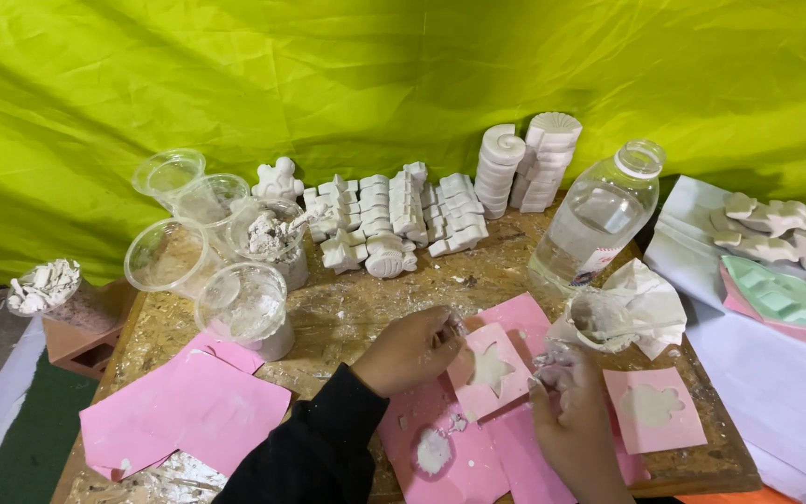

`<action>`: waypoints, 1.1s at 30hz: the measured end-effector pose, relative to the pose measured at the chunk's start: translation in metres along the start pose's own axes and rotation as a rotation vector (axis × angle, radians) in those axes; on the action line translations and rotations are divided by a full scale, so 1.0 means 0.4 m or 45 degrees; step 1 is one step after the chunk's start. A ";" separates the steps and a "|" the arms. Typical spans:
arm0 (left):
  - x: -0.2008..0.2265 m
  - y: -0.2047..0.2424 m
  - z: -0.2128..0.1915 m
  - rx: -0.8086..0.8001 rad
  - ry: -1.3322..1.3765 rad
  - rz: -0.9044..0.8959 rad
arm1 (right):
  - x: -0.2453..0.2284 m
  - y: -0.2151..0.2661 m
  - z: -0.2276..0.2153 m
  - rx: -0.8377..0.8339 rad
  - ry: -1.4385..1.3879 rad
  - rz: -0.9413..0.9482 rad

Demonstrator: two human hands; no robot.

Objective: Demolding various plaster shapes from silicone molds, removing excess material, and arranging them on a workspace.

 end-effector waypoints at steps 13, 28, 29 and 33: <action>0.008 0.004 -0.006 -0.057 -0.138 -0.032 | -0.013 0.007 -0.001 0.012 -0.038 0.034; -0.036 -0.015 0.015 0.000 -0.252 0.063 | 0.002 0.010 -0.006 0.042 -0.079 0.015; -0.031 -0.013 0.013 -0.021 -0.236 0.058 | 0.003 0.013 -0.009 0.045 -0.027 0.067; -0.039 -0.023 0.025 -0.050 -0.322 -0.001 | -0.023 0.016 -0.010 0.037 -0.007 0.159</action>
Point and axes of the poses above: each hand's wrist, its own y-axis away from the middle knuckle, its own z-axis out of the palm, x = y × z, the point moved 4 cm from there along -y, towards the middle knuckle, and after that the axes turned 13 degrees about -x, right-handed, at the moved point
